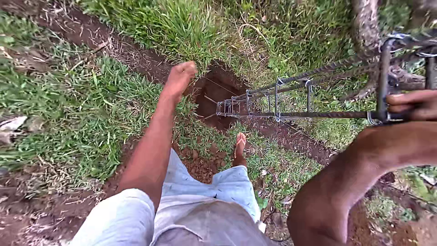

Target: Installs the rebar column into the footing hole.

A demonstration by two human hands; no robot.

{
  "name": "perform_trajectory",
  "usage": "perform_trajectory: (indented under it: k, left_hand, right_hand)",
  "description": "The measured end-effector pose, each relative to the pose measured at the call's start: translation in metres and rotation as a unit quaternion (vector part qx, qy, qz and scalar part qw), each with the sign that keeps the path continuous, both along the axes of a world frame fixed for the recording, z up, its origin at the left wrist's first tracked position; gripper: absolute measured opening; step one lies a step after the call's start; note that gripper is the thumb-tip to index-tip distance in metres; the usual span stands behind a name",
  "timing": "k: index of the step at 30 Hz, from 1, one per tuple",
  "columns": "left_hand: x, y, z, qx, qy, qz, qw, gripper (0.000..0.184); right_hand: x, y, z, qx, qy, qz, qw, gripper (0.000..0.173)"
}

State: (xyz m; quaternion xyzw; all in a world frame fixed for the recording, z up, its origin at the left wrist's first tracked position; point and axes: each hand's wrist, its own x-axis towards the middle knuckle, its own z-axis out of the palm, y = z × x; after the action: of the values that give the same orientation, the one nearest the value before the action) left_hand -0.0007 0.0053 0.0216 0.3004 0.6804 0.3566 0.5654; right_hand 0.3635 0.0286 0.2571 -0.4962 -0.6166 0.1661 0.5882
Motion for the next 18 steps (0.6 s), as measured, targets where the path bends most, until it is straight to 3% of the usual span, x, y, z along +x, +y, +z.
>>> perform_trajectory:
  k: [4, 6, 10, 14, 18]
  left_hand:
    - [0.046, 0.045, 0.068, 0.132, -0.071, -0.090, 0.985, 0.048]
    - [0.081, 0.069, 0.082, 0.107, -0.134, -0.146, 0.974, 0.056]
    - [0.136, 0.088, 0.075, -0.020, -0.211, -0.227, 0.950, 0.071]
    - [0.171, 0.071, 0.053, 0.004, -0.217, -0.130, 0.967, 0.060]
    - [0.215, 0.067, 0.046, -0.006, -0.111, -0.054, 0.992, 0.059]
  right_hand:
    - [-0.031, 0.003, -0.001, 0.007, -0.007, 0.042, 0.999, 0.044]
    - [-0.038, 0.004, -0.002, 0.027, 0.004, 0.051, 0.998, 0.042]
    - [-0.036, 0.003, -0.008, 0.055, 0.023, 0.084, 0.995, 0.041]
    - [-0.013, -0.003, -0.028, 0.039, 0.035, 0.056, 0.997, 0.047]
    - [0.030, -0.012, -0.042, 0.011, 0.047, 0.024, 0.999, 0.049]
